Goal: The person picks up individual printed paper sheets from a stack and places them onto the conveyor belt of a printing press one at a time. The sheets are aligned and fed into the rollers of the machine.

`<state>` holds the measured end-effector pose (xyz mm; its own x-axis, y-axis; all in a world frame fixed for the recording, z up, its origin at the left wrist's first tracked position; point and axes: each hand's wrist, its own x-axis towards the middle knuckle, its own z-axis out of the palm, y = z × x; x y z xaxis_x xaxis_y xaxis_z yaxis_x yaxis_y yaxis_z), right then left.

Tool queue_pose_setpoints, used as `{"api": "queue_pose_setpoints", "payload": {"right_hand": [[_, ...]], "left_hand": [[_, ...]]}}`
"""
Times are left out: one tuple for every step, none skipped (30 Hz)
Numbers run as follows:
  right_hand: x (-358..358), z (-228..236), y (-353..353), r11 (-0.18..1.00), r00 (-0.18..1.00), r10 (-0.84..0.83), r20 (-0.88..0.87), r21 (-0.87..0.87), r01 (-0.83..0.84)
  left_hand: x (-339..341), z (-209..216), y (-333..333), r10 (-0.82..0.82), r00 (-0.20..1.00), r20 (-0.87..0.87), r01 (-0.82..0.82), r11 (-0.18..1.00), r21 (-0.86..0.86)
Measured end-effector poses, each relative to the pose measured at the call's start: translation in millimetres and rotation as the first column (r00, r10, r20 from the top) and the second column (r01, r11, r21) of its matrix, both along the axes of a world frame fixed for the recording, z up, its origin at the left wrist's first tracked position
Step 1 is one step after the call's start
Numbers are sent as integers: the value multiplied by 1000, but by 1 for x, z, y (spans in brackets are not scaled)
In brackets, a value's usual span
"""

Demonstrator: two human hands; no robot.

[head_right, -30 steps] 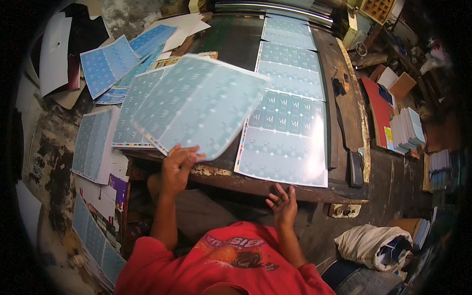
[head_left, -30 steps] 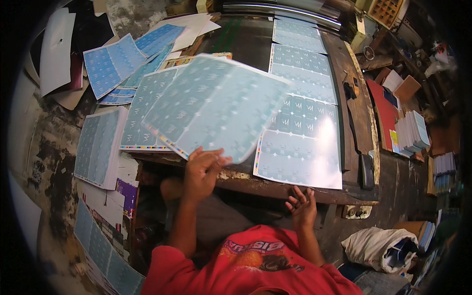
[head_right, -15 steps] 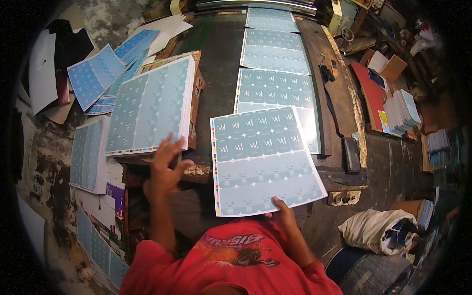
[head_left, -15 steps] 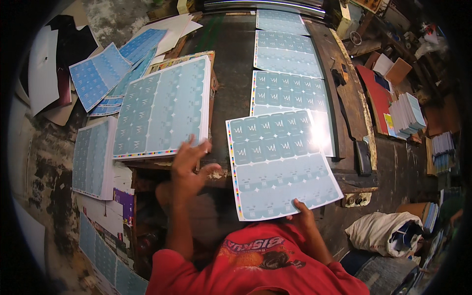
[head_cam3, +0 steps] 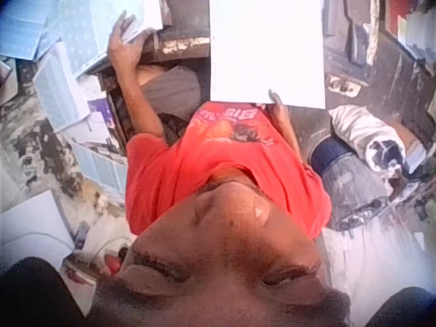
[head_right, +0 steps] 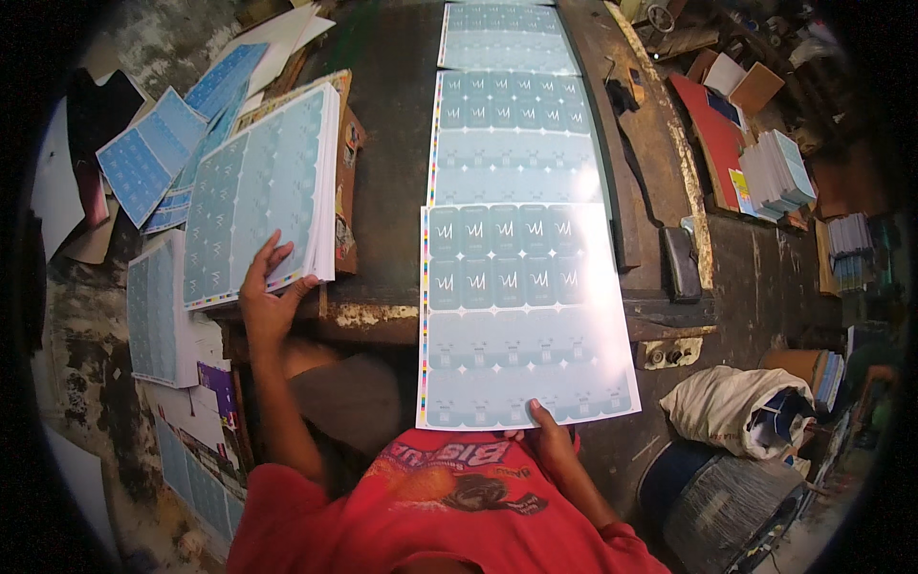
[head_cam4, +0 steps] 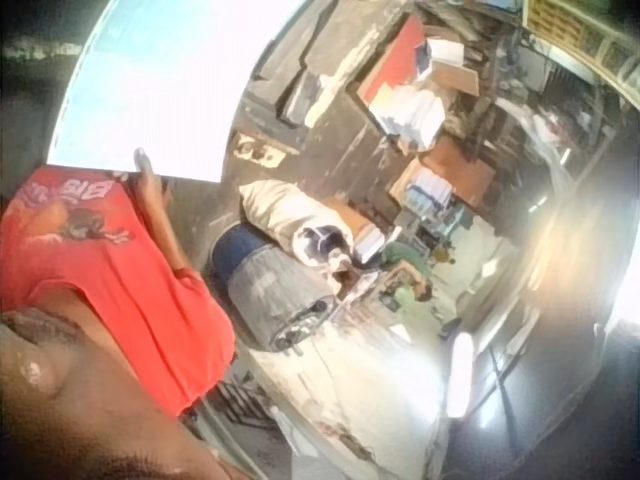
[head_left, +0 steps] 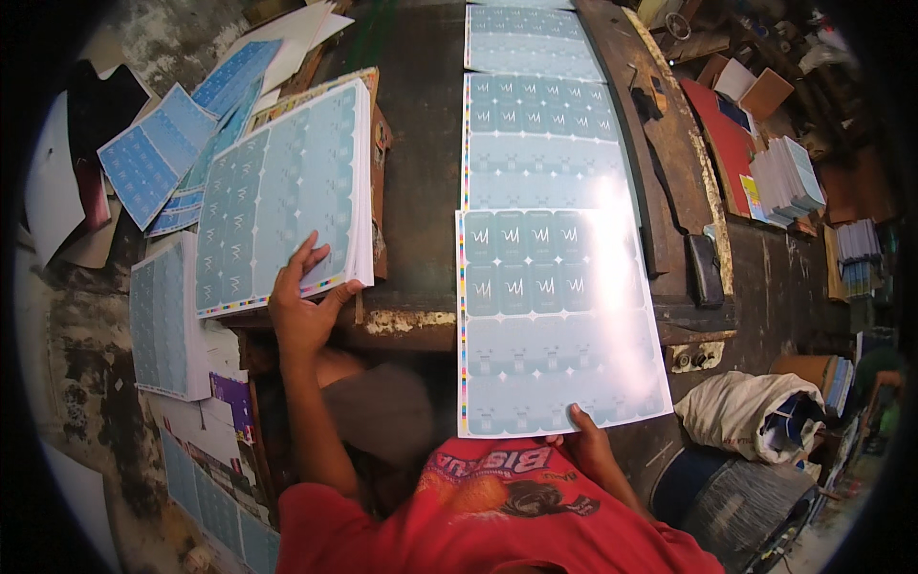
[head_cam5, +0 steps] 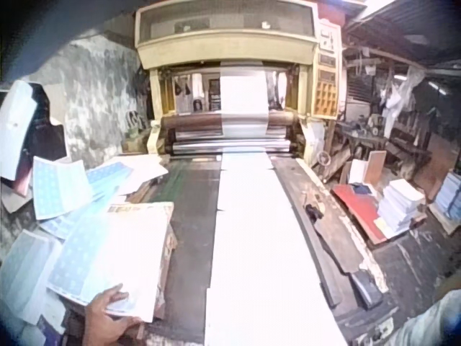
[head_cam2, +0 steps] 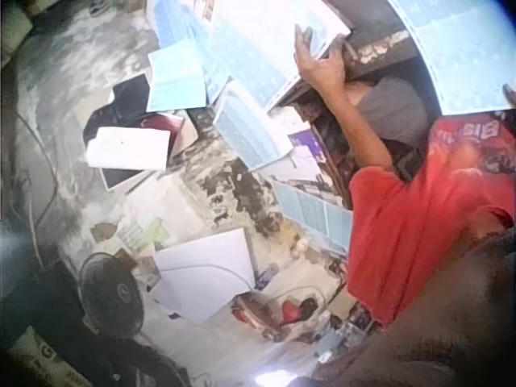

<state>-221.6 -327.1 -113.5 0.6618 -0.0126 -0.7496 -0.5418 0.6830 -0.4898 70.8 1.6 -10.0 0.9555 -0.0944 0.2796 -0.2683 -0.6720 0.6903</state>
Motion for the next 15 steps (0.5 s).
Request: {"api": "queue_pose_setpoints", "payload": {"right_hand": [[1,2,3,1000,1000,-3,-5,-10,3],[2,3,4,1000,1000,-6,-9,-20,5],[4,4,4,999,999,8,-32,-37,-9],[5,6,5,998,998,26,-63,-54,-29],[6,5,5,996,995,41,-93,-70,-48],[6,3,5,995,995,53,-82,-76,-60],[9,-1,4,994,996,63,-63,-83,-68],[11,-4,3,993,996,73,-45,-90,-77],[12,-4,3,998,998,43,-42,-47,-45],[19,-5,1,1000,1000,12,-23,-2,-12],[24,-7,0,999,1000,-19,-6,44,19],[29,-8,-1,999,999,-39,-6,22,39],[37,-7,0,998,998,-56,0,-5,56],[46,-8,1,997,998,-67,13,-27,68],[49,-10,-1,995,995,-98,26,-13,99]], "left_hand": [[2,1,2,-1,999,-41,-1,999,-49],[5,2,5,-64,996,-57,58,993,-105],[8,3,6,-59,996,-74,48,989,-138],[9,2,9,-49,994,-100,31,985,-170],[10,2,10,-41,992,-123,15,979,-202],[10,7,9,-37,990,-139,9,980,-198],[10,11,7,-20,985,-171,-17,977,-213],[9,13,7,-3,979,-204,-45,973,-227],[8,10,7,15,971,-237,-73,968,-241],[9,8,7,16,990,-139,-37,989,-146],[8,6,7,11,994,-106,-22,994,-105],[4,4,7,6,997,-74,-10,998,-63],[4,2,8,1,999,-35,-2,1000,-25],[5,-5,9,7,998,56,-5,999,-39],[5,-9,8,11,996,87,-6,999,-47]]}}
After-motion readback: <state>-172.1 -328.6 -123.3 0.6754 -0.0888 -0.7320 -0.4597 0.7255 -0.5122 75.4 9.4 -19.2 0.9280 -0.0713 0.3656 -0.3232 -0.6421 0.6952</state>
